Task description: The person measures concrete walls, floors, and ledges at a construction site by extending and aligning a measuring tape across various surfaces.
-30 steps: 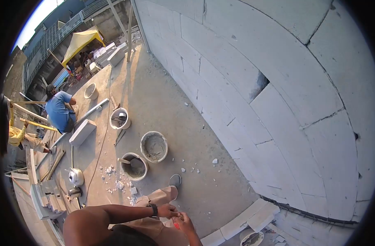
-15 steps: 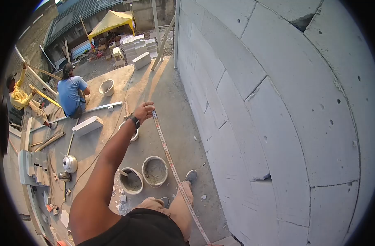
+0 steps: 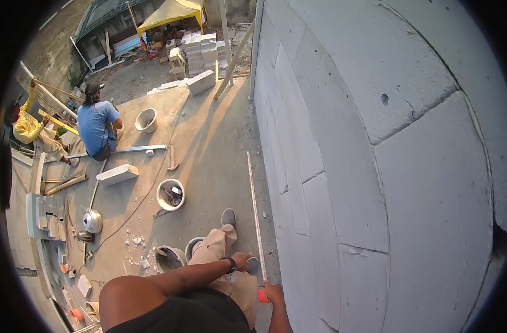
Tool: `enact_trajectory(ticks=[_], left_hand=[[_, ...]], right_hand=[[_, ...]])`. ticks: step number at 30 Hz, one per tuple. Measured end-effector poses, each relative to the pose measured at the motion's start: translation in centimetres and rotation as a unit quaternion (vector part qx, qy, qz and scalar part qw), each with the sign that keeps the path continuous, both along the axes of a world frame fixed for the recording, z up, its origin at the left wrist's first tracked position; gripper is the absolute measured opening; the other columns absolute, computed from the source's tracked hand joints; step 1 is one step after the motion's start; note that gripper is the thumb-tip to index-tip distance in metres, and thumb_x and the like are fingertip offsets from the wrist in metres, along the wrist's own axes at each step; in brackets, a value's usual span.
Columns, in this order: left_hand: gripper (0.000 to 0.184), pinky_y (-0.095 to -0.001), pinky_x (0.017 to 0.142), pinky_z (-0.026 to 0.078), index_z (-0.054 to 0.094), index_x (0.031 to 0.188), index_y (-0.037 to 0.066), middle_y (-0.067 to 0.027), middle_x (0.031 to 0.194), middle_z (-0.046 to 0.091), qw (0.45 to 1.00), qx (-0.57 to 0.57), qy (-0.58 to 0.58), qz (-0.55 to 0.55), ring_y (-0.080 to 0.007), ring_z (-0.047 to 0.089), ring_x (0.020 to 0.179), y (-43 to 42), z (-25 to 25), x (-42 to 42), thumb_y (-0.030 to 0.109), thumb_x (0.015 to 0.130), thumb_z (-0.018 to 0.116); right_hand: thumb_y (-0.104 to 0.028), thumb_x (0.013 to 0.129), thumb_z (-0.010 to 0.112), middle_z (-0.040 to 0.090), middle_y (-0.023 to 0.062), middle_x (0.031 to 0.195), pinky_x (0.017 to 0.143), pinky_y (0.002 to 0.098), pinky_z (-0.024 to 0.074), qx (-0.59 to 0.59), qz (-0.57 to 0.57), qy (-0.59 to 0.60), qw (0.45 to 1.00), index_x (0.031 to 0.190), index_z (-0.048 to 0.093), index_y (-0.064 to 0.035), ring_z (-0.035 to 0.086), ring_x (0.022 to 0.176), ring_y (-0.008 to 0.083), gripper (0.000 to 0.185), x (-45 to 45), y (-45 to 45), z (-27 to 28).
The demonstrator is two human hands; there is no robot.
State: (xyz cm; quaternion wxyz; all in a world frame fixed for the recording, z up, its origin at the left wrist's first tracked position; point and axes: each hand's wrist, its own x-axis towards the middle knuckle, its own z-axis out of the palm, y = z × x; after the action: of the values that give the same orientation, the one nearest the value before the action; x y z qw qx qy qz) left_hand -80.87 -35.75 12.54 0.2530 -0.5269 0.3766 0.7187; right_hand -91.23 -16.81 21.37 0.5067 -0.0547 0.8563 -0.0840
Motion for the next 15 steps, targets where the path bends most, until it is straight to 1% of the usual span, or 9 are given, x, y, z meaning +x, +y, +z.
enact_trajectory(ticks=[1, 2, 3, 4, 6, 7, 10, 12, 15], left_hand=[[0.054, -0.0357, 0.063, 0.055, 0.056, 0.123, 0.001, -0.0109, 0.107, 0.067, 1.000, 0.005, 0.000, -0.002, -0.0240, 0.068, 0.079, -1.1, 0.1, -0.8, 0.046, 0.094, 0.050], [0.048, -0.0348, 0.061, 0.054, 0.058, 0.112, 0.000, -0.0114, 0.096, 0.067, 0.998, 0.012, 0.005, 0.064, -0.0232, 0.067, 0.073, -2.2, -0.1, -1.7, 0.044, 0.095, 0.047], [0.045, -0.0339, 0.058, 0.054, 0.059, 0.102, -0.001, -0.0120, 0.085, 0.067, 0.991, 0.020, 0.009, 0.130, -0.0224, 0.066, 0.068, -3.7, -0.8, -2.3, 0.041, 0.097, 0.043], [0.045, -0.0339, 0.058, 0.054, 0.059, 0.102, -0.001, -0.0120, 0.085, 0.067, 0.991, 0.023, 0.007, 0.129, -0.0224, 0.066, 0.068, -5.9, -2.7, -2.8, 0.041, 0.097, 0.043], [0.044, -0.0369, 0.060, 0.054, 0.061, 0.097, -0.002, -0.0111, 0.082, 0.068, 0.970, 0.007, 0.063, 0.233, -0.0233, 0.067, 0.069, -12.4, -7.7, -4.2, 0.037, 0.097, 0.039], [0.039, -0.0357, 0.058, 0.054, 0.060, 0.087, 0.000, -0.0106, 0.075, 0.066, 0.963, 0.004, 0.032, 0.268, -0.0221, 0.065, 0.063, -16.5, -8.2, -5.0, 0.030, 0.096, 0.037], [0.038, -0.0340, 0.056, 0.052, 0.060, 0.088, 0.000, -0.0110, 0.073, 0.065, 0.977, -0.112, 0.071, 0.169, -0.0206, 0.064, 0.061, -28.4, -11.0, -7.0, 0.028, 0.098, 0.036], [0.039, -0.0332, 0.053, 0.051, 0.060, 0.087, 0.000, -0.0105, 0.070, 0.064, 0.958, -0.153, 0.072, 0.231, -0.0193, 0.063, 0.058, -34.1, -16.7, -8.2, 0.029, 0.098, 0.037], [0.035, -0.0312, 0.050, 0.048, 0.058, 0.088, 0.002, -0.0078, 0.066, 0.061, 0.944, -0.160, 0.069, 0.279, -0.0175, 0.060, 0.055, -43.1, -22.2, -10.3, 0.030, 0.099, 0.042]], right_hand=[[-0.043, 0.082, 0.062, 0.067, 0.0270, 0.088, 0.074, 0.0424, 0.0497, -0.002, 0.007, 0.006, 1.000, 0.090, 0.070, 0.0049, 0.068, 0.085, 0.0369, 0.049, -0.3, -4.3, 0.6], [-0.043, 0.082, 0.062, 0.067, 0.0270, 0.088, 0.074, 0.0424, 0.0497, 0.005, 0.006, 0.006, 1.000, 0.090, 0.070, 0.0049, 0.068, 0.085, 0.0369, 0.049, -0.5, -7.1, -0.9], [-0.045, 0.082, 0.060, 0.066, 0.0280, 0.091, 0.077, 0.0436, 0.0489, -0.002, 0.058, 0.005, 0.998, 0.091, 0.069, 0.0043, 0.066, 0.090, 0.0393, 0.051, -0.8, -10.4, -3.2], [-0.047, 0.082, 0.058, 0.065, 0.0290, 0.094, 0.080, 0.0448, 0.0481, -0.013, 0.109, 0.002, 0.994, 0.092, 0.069, 0.0037, 0.064, 0.095, 0.0417, 0.053, -1.0, -13.9, -4.7], [-0.048, 0.083, 0.056, 0.064, 0.0295, 0.096, 0.082, 0.0449, 0.0473, -0.003, 0.077, -0.004, 0.997, 0.092, 0.069, 0.0031, 0.062, 0.097, 0.0425, 0.053, -0.9, -20.4, -7.2], [-0.049, 0.084, 0.054, 0.062, 0.0300, 0.098, 0.084, 0.0449, 0.0466, 0.002, 0.045, -0.011, 0.999, 0.093, 0.068, 0.0026, 0.061, 0.098, 0.0433, 0.054, -1.1, -24.7, -8.1], [-0.047, 0.085, 0.053, 0.063, 0.0300, 0.096, 0.085, 0.0438, 0.0461, -0.025, 0.014, -0.009, 1.000, 0.092, 0.068, 0.0031, 0.061, 0.100, 0.0424, 0.052, -2.1, -35.7, -10.8], [-0.045, 0.086, 0.052, 0.064, 0.0287, 0.092, 0.083, 0.0432, 0.0463, -0.023, 0.017, -0.017, 0.999, 0.090, 0.068, 0.0030, 0.063, 0.095, 0.0403, 0.051, -2.1, -39.8, -13.6], [-0.043, 0.087, 0.053, 0.065, 0.0257, 0.083, 0.077, 0.0424, 0.0467, -0.052, -0.023, -0.048, 0.997, 0.089, 0.068, 0.0024, 0.065, 0.084, 0.0359, 0.048, -3.3, -43.7, -13.2]])
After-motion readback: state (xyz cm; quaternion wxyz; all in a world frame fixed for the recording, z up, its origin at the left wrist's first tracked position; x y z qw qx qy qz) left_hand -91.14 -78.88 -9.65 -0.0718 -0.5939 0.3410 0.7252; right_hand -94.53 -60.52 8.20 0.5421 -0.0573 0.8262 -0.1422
